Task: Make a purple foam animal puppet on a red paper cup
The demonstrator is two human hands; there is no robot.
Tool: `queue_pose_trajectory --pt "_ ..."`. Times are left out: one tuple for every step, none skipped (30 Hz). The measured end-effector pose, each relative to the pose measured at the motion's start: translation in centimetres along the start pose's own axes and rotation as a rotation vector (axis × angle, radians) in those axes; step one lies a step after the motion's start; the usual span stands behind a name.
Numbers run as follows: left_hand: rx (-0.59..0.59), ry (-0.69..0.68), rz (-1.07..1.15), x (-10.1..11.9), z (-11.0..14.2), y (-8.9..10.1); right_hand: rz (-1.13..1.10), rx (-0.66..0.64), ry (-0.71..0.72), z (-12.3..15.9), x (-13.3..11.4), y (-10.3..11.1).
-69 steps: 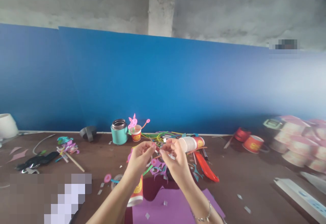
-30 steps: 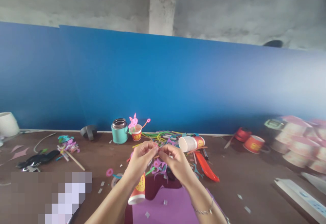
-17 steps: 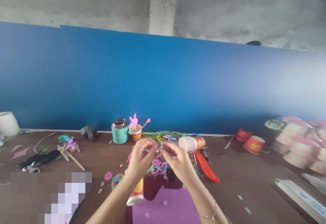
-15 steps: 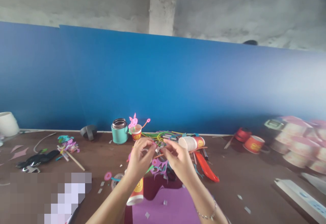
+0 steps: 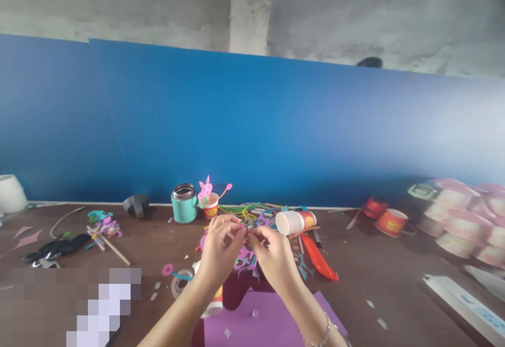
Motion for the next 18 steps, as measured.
queue_pose_trajectory --pt "-0.002 0.001 0.005 0.03 0.0 -0.04 -0.005 -0.004 0.0 0.01 0.02 -0.04" --pt "-0.004 0.002 0.009 0.04 0.0 -0.08 -0.009 -0.009 0.003 0.02 0.0 -0.09" --pt "-0.007 0.003 0.014 0.03 0.0 -0.12 -0.012 -0.016 0.008 0.03 -0.03 -0.14" --pt "-0.009 0.003 0.018 0.01 0.01 -0.14 -0.015 -0.023 0.013 0.04 -0.08 -0.19" --pt "-0.01 0.002 0.02 -0.02 0.02 -0.14 -0.02 -0.027 0.017 0.04 -0.1 -0.22" --pt "-0.009 0.001 0.022 -0.05 0.02 -0.13 -0.028 -0.032 0.019 0.02 -0.11 -0.25" --pt "-0.008 -0.001 0.021 -0.09 0.02 -0.11 -0.04 -0.039 0.019 -0.01 -0.1 -0.28" --pt "-0.008 -0.003 0.018 -0.13 0.01 -0.08 -0.054 -0.048 0.017 -0.05 -0.06 -0.33" --pt "-0.007 -0.005 0.013 -0.15 0.0 -0.05 -0.067 -0.057 0.013 -0.11 0.01 -0.38" --pt "-0.006 -0.008 0.008 -0.17 -0.01 -0.03 -0.078 -0.065 0.008 -0.18 0.09 -0.43" --pt "-0.007 -0.011 0.003 -0.18 -0.02 -0.02 -0.084 -0.071 0.001 -0.24 0.18 -0.46" --pt "-0.007 -0.014 0.0 -0.16 -0.02 -0.02 -0.085 -0.074 -0.006 -0.29 0.27 -0.47" --pt "-0.006 -0.016 -0.002 -0.15 0.0 -0.02 -0.083 -0.074 -0.014 -0.33 0.38 -0.46" --pt "-0.006 -0.018 -0.001 -0.13 0.03 -0.04 -0.08 -0.073 -0.022 -0.36 0.47 -0.45" --pt "-0.005 -0.02 0.0 -0.11 0.07 -0.05 -0.079 -0.072 -0.029 -0.36 0.53 -0.45" --pt "-0.003 -0.02 0.002 -0.1 0.11 -0.06 -0.083 -0.073 -0.034 -0.35 0.57 -0.46" --pt "-0.001 -0.018 0.004 -0.09 0.15 -0.06 -0.089 -0.075 -0.039 -0.33 0.59 -0.48" --pt "-0.001 -0.017 0.008 -0.09 0.18 -0.07 -0.098 -0.074 -0.044 -0.31 0.59 -0.48"
Point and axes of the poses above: each hand's wrist, its own z-axis away from the middle knuckle, its own y-axis out of the back of the hand, x = y × z, the point moved 9 cm from there along -z, towards the middle knuckle
